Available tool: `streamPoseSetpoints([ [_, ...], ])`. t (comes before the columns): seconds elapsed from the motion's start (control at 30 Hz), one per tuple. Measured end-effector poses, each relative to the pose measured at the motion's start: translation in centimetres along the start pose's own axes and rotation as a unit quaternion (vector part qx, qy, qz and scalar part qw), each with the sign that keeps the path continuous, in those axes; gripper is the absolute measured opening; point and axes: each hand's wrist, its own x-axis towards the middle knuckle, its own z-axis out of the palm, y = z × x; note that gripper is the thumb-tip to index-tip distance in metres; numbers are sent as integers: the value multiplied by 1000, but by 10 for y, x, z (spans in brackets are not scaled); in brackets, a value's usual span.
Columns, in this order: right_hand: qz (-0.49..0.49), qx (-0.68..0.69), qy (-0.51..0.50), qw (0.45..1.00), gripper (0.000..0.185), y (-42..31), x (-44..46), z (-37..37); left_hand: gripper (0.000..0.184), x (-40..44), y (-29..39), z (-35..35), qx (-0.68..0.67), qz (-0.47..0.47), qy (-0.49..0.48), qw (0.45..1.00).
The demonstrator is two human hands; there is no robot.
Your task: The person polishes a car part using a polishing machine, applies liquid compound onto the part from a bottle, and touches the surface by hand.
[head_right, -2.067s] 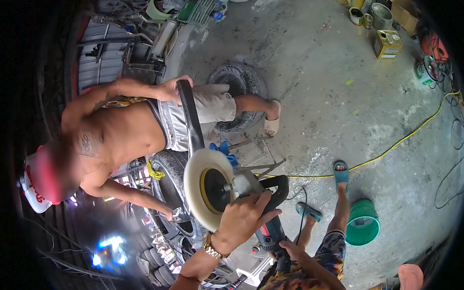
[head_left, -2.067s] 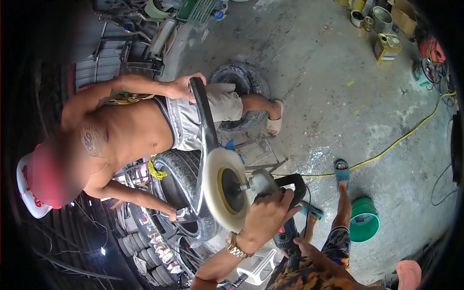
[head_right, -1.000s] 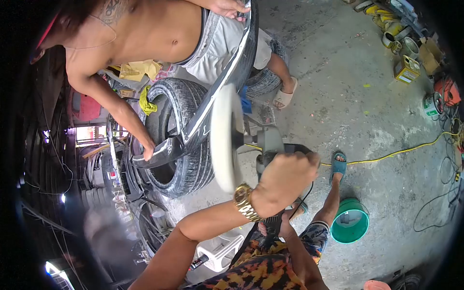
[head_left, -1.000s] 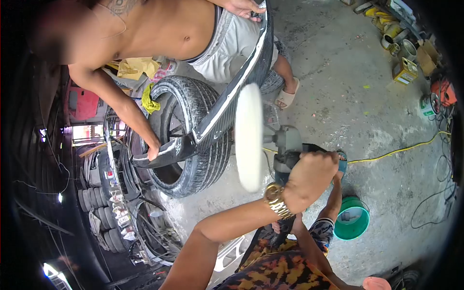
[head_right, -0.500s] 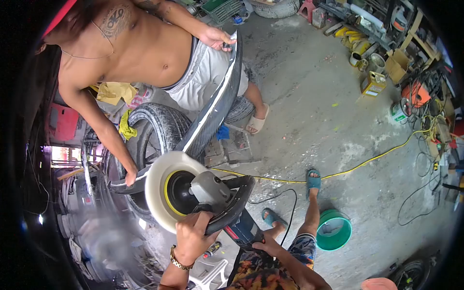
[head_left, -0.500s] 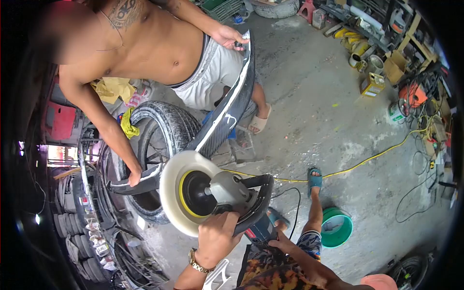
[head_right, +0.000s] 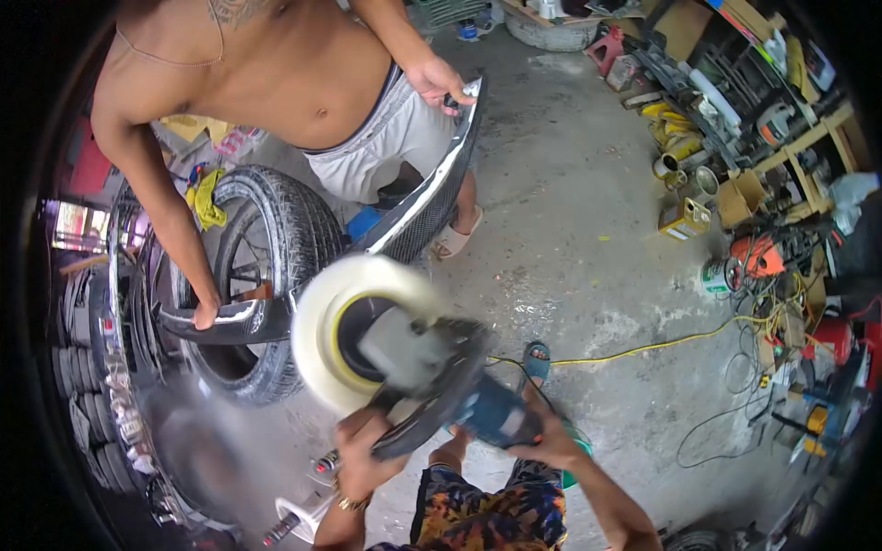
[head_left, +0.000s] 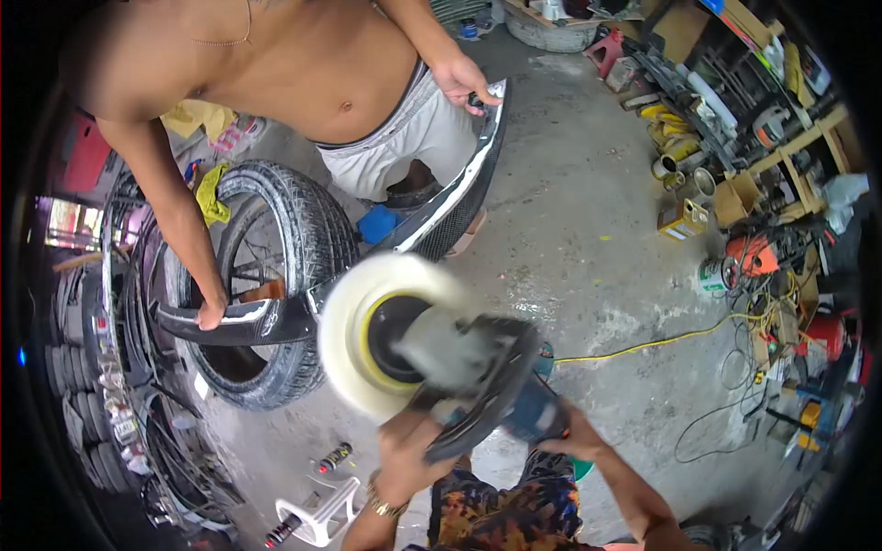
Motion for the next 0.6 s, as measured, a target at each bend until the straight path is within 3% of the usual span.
streamPoseSetpoints([
  [0.13, 13, -33, -26, 999, 86, -19, 4, 1, 22, -27, 5, -3, 19, -58, 55, 997],
  [0.2, 41, 26, -49, 998, 97, -34, 0, -23, 23, -17, -2, 12, 10, -50, 78, 996],
  [0.23, 107, 60, -1, 992, 81, -44, -7, -33, 22, -6, -5, 20, -22, -27, 52, 998],
  [0.27, 78, 61, 60, 993, 69, -35, -12, -42, 23, 5, -12, 32, -39, 22, 60, 997],
  [0.37, 43, 41, 126, 990, 65, -66, -14, -62, 23, 36, -23, 56, -141, 37, 69, 987],
  [0.47, 49, 57, 93, 993, 68, -80, -12, -55, 22, 8, -21, 36, -115, -8, 70, 991],
  [0.5, 54, 8, 45, 998, 73, -76, -8, -48, 21, -3, -19, 23, -95, 14, 104, 990],
  [0.53, 80, -30, 5, 996, 80, -62, -2, -39, 23, -28, -25, 16, -78, 1, 83, 993],
  [0.57, 30, -74, -32, 996, 86, -63, 5, -29, 24, -42, -20, 8, -66, -32, 115, 991],
  [0.6, 68, -71, -67, 993, 87, -61, 11, -22, 24, -41, -9, 0, -28, -53, 149, 987],
])
